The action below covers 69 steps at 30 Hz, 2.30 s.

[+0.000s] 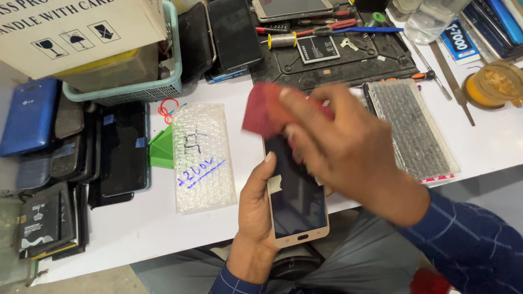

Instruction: The person wipes and brushes several smartphone screens with a cloth and a small brush, then places them into bubble wrap or packaging. The person handles multiple screens one at a time, cleaning both front and back surfaces before packaging.

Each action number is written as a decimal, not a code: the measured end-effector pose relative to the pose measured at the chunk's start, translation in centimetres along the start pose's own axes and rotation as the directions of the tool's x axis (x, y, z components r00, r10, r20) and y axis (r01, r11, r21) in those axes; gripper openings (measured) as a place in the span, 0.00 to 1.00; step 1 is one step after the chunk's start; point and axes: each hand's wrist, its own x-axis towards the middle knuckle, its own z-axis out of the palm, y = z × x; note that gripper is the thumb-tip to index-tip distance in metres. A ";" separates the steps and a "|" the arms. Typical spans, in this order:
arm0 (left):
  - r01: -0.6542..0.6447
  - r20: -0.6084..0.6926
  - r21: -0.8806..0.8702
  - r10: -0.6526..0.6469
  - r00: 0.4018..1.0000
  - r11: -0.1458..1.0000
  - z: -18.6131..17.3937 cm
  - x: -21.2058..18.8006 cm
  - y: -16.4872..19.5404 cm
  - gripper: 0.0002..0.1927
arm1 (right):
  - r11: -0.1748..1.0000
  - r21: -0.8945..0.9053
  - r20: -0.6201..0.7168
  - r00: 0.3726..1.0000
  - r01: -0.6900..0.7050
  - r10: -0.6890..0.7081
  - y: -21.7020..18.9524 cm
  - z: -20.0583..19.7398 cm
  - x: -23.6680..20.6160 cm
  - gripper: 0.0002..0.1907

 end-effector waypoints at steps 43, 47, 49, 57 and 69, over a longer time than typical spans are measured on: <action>0.206 0.442 -0.429 0.005 0.897 0.879 0.7 0.2 -1.2 0.49 | 0.240 0.848 0.254 0.760 -0.472 0.598 1.7 -2.1 -7.6 0.25; 0.223 0.465 -0.440 0.008 0.885 0.870 0.8 0.5 -1.5 0.47 | 0.204 0.857 0.290 0.772 -0.473 0.566 0.9 -1.5 -8.2 0.25; 0.222 0.464 -0.444 0.011 0.886 0.868 0.7 0.4 -1.7 0.47 | 0.208 0.855 0.292 0.772 -0.476 0.565 0.6 -1.5 -8.3 0.25; 0.195 0.467 -0.438 0.037 0.883 0.877 0.8 0.5 -1.7 0.47 | 0.224 0.846 0.299 0.780 -0.483 0.550 0.5 -1.9 -8.9 0.26; -0.172 0.238 -0.012 0.170 0.956 0.985 1.9 0.7 -0.2 0.40 | 0.883 0.309 -0.007 0.927 -0.355 0.375 -4.7 -2.0 -7.6 0.27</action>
